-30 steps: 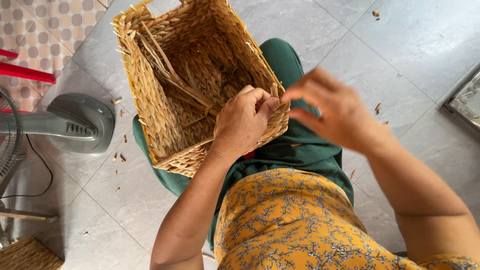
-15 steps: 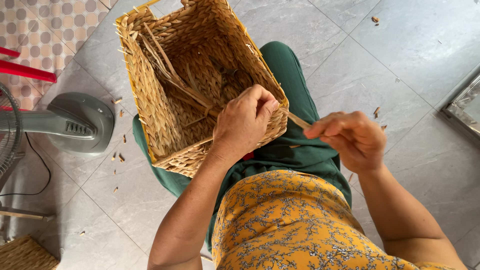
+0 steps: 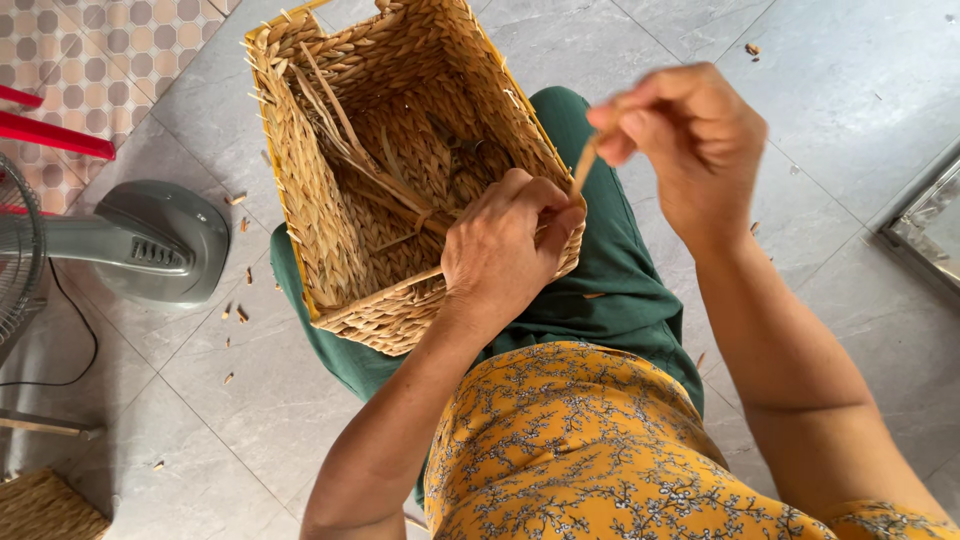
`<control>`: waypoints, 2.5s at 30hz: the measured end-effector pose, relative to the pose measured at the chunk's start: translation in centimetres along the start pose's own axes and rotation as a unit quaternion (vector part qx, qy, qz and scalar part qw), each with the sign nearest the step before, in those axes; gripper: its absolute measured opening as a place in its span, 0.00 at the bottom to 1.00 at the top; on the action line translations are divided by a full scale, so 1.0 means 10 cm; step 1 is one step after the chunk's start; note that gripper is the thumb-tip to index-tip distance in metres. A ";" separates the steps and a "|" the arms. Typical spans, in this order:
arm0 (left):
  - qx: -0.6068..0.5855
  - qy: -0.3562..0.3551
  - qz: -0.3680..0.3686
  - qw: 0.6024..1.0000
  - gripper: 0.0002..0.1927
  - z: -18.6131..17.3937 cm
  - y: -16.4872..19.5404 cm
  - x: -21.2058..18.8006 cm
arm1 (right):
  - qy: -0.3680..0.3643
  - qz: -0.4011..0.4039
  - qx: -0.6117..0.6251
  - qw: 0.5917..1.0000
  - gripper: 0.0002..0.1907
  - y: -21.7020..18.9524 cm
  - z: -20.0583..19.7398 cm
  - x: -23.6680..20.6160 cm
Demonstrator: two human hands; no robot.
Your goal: The person sits on the floor with a woven basket on their lap and weaves flat natural-fiber strips into the basket's rim and side, tucking and tightening each strip by hand. They rotate the basket to reach different sections and press the woven strips into place.
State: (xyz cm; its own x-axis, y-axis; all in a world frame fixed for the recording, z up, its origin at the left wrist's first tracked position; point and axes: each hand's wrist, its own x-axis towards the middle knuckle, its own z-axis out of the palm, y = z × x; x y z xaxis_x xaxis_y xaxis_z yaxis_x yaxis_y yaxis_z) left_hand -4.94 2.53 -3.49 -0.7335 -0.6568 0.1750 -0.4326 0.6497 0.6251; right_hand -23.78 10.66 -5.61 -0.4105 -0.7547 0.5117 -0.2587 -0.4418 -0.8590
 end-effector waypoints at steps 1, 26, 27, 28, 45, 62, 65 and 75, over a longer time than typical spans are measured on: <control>-0.002 0.005 -0.015 1.000 0.09 0.00 0.01 0.02 | -0.013 -0.029 -0.057 0.998 0.06 0.02 0.01 0.08; 0.101 -0.013 0.032 0.994 0.16 0.05 -0.03 0.04 | -0.240 0.209 -0.184 0.930 0.04 0.00 -0.03 0.22; 0.095 0.006 0.042 0.995 0.18 0.06 -0.03 0.03 | -0.255 0.176 -0.215 0.926 0.04 0.00 -0.02 0.25; 0.088 0.024 0.052 0.994 0.20 0.06 -0.03 0.01 | -0.266 0.155 -0.230 0.923 0.05 -0.01 -0.01 0.27; 0.032 0.077 0.087 0.993 0.15 0.04 -0.08 -0.10 | -0.398 0.159 -0.263 0.864 0.10 0.02 0.09 0.43; -0.016 -0.120 -0.166 0.979 0.14 -0.09 0.03 0.15 | -0.165 0.032 -0.236 0.957 0.11 -0.24 -0.03 -0.28; -0.022 -0.121 -0.169 0.978 0.15 -0.10 0.03 0.17 | -0.117 -0.028 -0.278 0.953 0.14 -0.14 0.15 -0.48; -0.031 -0.121 -0.189 0.974 0.15 -0.12 0.05 0.16 | -0.019 -0.044 -0.275 0.960 0.11 0.14 0.30 -0.65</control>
State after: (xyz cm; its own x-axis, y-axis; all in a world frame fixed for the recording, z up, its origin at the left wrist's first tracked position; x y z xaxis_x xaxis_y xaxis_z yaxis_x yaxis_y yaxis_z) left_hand -5.71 1.34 -1.95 -0.6336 -0.7302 -0.2556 -0.6683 0.3502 0.6563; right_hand -18.90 13.49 -10.13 -0.3359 -0.7481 0.5723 -0.7176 -0.1903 -0.6700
